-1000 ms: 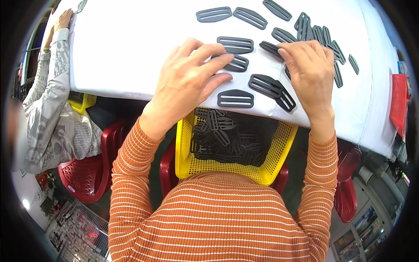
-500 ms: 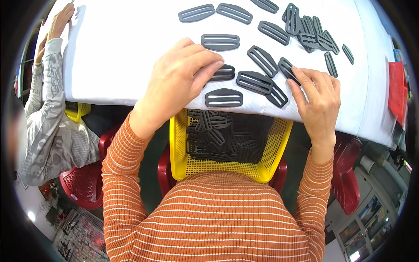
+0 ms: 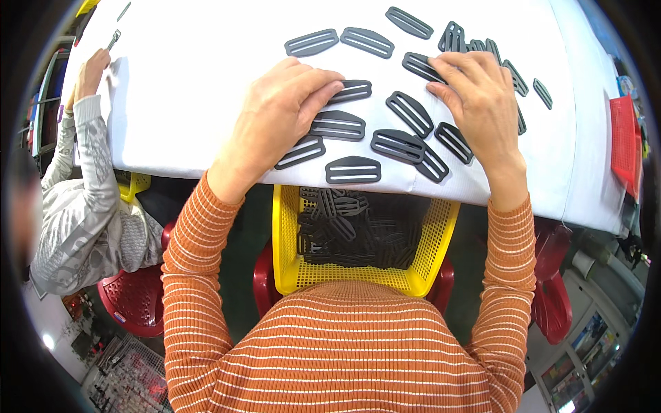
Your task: The person repeatedly picks up small black plastic clips from a white table surface and places them into a yellow basket below. The person handles the clips one at a time or in small groups, moving them from the table into the basket throughout the clip.
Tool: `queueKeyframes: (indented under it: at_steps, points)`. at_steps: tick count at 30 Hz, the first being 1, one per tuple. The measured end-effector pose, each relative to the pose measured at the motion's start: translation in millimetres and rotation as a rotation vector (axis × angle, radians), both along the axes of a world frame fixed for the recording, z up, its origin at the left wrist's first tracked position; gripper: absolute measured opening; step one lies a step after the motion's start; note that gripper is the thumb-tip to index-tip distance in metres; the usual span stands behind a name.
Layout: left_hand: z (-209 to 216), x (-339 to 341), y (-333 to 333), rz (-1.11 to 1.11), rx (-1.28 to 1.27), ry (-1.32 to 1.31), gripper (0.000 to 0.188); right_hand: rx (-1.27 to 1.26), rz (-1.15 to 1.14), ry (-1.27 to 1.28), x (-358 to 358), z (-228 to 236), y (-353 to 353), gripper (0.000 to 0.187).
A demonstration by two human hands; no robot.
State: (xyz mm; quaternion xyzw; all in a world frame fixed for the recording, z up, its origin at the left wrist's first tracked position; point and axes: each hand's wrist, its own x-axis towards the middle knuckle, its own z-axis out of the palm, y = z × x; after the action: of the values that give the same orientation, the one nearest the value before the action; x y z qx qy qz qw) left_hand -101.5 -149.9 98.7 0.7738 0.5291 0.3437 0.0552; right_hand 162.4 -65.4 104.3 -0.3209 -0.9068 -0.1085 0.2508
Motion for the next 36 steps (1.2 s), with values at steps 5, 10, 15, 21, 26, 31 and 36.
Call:
queueKeyframes:
  at_steps: [5, 10, 15, 21, 26, 31, 36]
  points:
    - [-1.4, -14.0, 4.1, 0.121, 0.056, 0.069, 0.025, 0.020, 0.018, 0.021, -2.8, 2.4, 3.0, 0.014]
    - [-9.5, -34.1, 21.3, 0.153, 0.141, 0.219, 0.025, -0.438, -0.062, 0.088, -2.5, 18.1, 0.7, 0.010]
    - [-12.4, -35.9, 30.1, 0.146, 0.151, 0.160, 0.021, -0.185, 0.058, 0.168, -38.0, 7.3, 16.6, 0.016]
    - [-5.3, -32.3, 13.5, 0.257, -0.038, -0.095, 0.016, 0.076, 0.104, -0.005, -68.5, -7.2, 29.0, 0.023]
    - [-12.5, -40.9, 10.3, 0.329, 0.048, -0.203, 0.014, -0.526, 0.055, 0.158, -61.8, 8.0, 23.4, 0.019]
    - [-15.3, -41.5, 10.1, 0.345, 0.107, -0.235, 0.014, 0.057, -0.050, -0.074, -33.9, 5.3, 61.5, 0.024]
    - [-17.5, -46.3, 8.2, 0.356, 0.146, -0.217, 0.016, -0.038, -0.024, -0.082, -33.9, 2.4, 68.1, 0.025]
